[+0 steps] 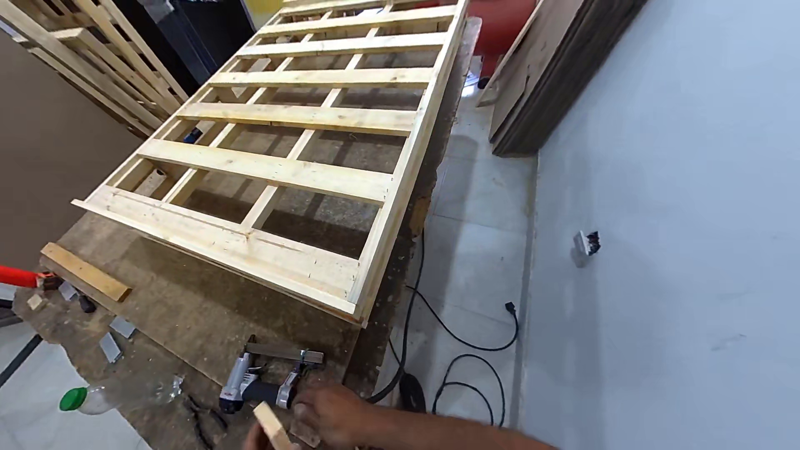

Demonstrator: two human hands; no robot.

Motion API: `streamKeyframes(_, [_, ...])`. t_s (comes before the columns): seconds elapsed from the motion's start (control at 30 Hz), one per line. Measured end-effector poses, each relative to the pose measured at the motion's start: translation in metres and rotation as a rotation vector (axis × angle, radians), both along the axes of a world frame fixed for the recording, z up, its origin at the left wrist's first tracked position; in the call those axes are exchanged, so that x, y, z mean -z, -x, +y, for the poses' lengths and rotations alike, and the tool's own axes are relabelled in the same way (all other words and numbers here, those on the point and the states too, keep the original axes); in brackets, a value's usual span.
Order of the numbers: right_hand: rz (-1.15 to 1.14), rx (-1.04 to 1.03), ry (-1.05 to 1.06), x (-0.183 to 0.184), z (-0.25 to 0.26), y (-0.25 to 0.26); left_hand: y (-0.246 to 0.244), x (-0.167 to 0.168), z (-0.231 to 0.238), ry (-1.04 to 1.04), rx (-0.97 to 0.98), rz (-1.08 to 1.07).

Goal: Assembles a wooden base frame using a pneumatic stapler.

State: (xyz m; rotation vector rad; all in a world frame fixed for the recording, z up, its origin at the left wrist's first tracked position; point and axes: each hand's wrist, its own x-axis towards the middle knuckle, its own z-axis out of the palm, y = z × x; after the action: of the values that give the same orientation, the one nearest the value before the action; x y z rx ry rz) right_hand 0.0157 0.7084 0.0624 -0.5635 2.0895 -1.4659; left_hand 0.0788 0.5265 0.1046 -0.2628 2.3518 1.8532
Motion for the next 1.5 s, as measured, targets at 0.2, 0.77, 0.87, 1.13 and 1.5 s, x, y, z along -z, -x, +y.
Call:
streamKeyframes(0.2, [-0.280,0.232,0.436,-0.025,0.063,-0.044,0.017,-0.007,0.038,-0.141,0.362,-0.181])
streamKeyframes(0.77, [-0.173,0.825,0.284,-0.017,0.123,0.006,0.073,0.007,0.097,0.257,0.467,-0.225])
streamKeyframes(0.87, [-0.302,0.824,0.449,-0.012,0.129,0.012,0.079,0.010,0.099,0.250,0.478,-0.207])
streamKeyframes(1.13, [-0.600,0.974,0.730,0.004,0.117,0.023,0.095,0.013,0.118,0.272,0.474,-0.107])
streamKeyframes(1.5, [-0.123,0.629,-0.276,-0.020,0.087,0.017,0.138,0.037,0.096,0.147,0.220,-0.093])
